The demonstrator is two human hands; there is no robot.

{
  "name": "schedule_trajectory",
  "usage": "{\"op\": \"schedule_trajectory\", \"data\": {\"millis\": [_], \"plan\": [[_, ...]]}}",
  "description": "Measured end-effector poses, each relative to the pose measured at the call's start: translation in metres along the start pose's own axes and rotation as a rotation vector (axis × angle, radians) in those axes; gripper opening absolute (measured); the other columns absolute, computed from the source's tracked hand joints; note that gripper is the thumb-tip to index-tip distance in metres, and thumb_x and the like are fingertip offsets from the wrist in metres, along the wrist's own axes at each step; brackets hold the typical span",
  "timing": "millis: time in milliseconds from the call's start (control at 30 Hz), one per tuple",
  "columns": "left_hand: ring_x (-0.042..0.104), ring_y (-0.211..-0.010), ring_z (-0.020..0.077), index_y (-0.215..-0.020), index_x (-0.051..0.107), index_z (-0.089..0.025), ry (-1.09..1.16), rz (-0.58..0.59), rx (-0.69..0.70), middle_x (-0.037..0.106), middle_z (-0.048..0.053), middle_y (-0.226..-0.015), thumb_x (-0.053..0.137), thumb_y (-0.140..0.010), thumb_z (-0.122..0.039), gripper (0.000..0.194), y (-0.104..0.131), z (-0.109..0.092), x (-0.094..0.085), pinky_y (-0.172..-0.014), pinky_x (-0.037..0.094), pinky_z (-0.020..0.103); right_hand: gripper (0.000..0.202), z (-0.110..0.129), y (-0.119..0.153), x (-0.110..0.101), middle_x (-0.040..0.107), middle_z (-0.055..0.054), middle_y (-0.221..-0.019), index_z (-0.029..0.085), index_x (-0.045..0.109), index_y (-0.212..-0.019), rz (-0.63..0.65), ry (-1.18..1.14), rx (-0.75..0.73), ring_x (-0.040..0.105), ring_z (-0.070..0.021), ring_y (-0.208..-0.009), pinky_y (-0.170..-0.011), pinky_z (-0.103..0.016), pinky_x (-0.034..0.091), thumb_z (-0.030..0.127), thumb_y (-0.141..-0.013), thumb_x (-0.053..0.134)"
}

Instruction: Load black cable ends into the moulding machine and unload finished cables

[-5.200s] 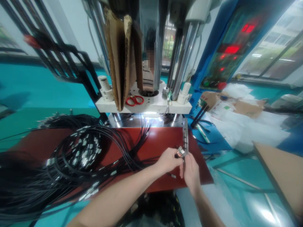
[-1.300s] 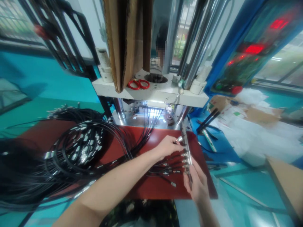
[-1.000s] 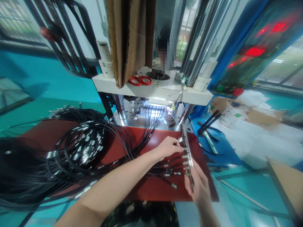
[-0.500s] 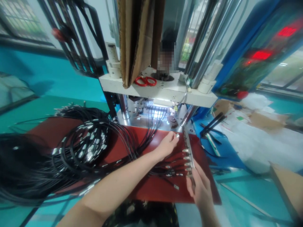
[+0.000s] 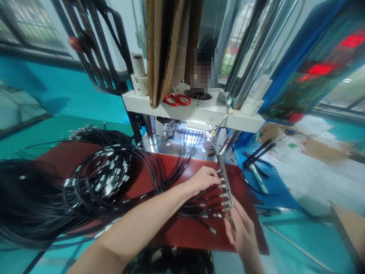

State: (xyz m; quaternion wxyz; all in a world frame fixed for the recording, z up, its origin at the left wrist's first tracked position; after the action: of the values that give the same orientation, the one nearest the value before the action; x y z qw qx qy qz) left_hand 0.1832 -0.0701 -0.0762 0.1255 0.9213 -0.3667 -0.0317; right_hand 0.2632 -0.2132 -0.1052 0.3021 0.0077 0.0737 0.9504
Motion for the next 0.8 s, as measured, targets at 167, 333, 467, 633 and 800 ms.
{"op": "schedule_trajectory", "data": {"millis": [167,333,467,633,800], "plan": [[0.031,-0.038,0.0041,-0.054,0.044,-0.015,-0.053,-0.019,0.057,0.038,-0.008,-0.042,0.055,-0.061,-0.019,0.013,-0.002,0.004,-0.004,-0.043,0.026,0.018,0.060,-0.003,0.001,0.007,0.064,-0.004,-0.084,0.023,0.050,-0.123,0.015,0.047,0.067,0.043,-0.0051,-0.034,-0.026,-0.016,0.033,0.053,-0.071,0.057],[0.038,-0.054,0.0070,-0.075,0.042,-0.017,-0.077,-0.146,0.256,0.043,-0.007,-0.059,0.051,-0.072,-0.030,0.015,0.001,-0.005,-0.018,-0.055,0.032,0.020,0.059,-0.003,-0.001,0.002,0.064,-0.005,-0.093,0.023,0.051,-0.121,0.015,0.057,0.070,0.045,-0.0044,-0.037,-0.030,-0.016,0.037,0.051,-0.070,0.059],[0.036,-0.057,0.0081,-0.073,0.039,-0.019,-0.204,-0.306,0.384,0.039,-0.006,-0.059,0.038,-0.081,-0.031,0.015,0.004,-0.019,-0.035,-0.058,0.031,0.021,0.057,0.003,-0.003,-0.003,0.064,-0.008,-0.095,0.022,0.055,-0.117,0.028,0.050,-0.018,0.053,-0.0102,-0.045,-0.032,-0.019,0.042,0.051,-0.068,0.060],[0.039,-0.054,0.0085,-0.060,0.044,-0.016,-0.276,-0.138,0.301,0.044,-0.004,-0.055,0.043,-0.075,-0.030,0.020,-0.005,-0.011,-0.020,-0.052,0.029,0.021,0.048,-0.001,-0.004,-0.002,0.063,-0.008,-0.097,0.023,0.058,-0.112,0.068,0.026,-0.024,0.050,-0.0088,-0.042,-0.031,-0.018,0.042,0.045,-0.070,0.061],[0.038,-0.049,0.0081,-0.056,0.046,-0.016,-0.273,-0.143,0.229,0.041,-0.005,-0.049,0.047,-0.068,-0.029,0.019,-0.009,-0.005,-0.020,-0.048,0.026,0.020,0.058,-0.008,-0.003,0.003,0.064,-0.007,-0.087,0.019,0.047,-0.124,0.095,-0.035,0.069,0.040,-0.0036,-0.033,-0.029,-0.016,0.038,0.049,-0.075,0.054]]}}
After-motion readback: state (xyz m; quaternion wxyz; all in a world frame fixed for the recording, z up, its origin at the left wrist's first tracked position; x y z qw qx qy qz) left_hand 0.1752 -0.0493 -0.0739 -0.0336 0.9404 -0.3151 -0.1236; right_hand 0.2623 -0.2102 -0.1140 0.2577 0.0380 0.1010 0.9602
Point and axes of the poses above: each hand's wrist, its own y-axis away from the middle knuckle, its own x-axis out of the palm, z = x × y, the point moved 9 cm from there along -y, towards the middle knuckle
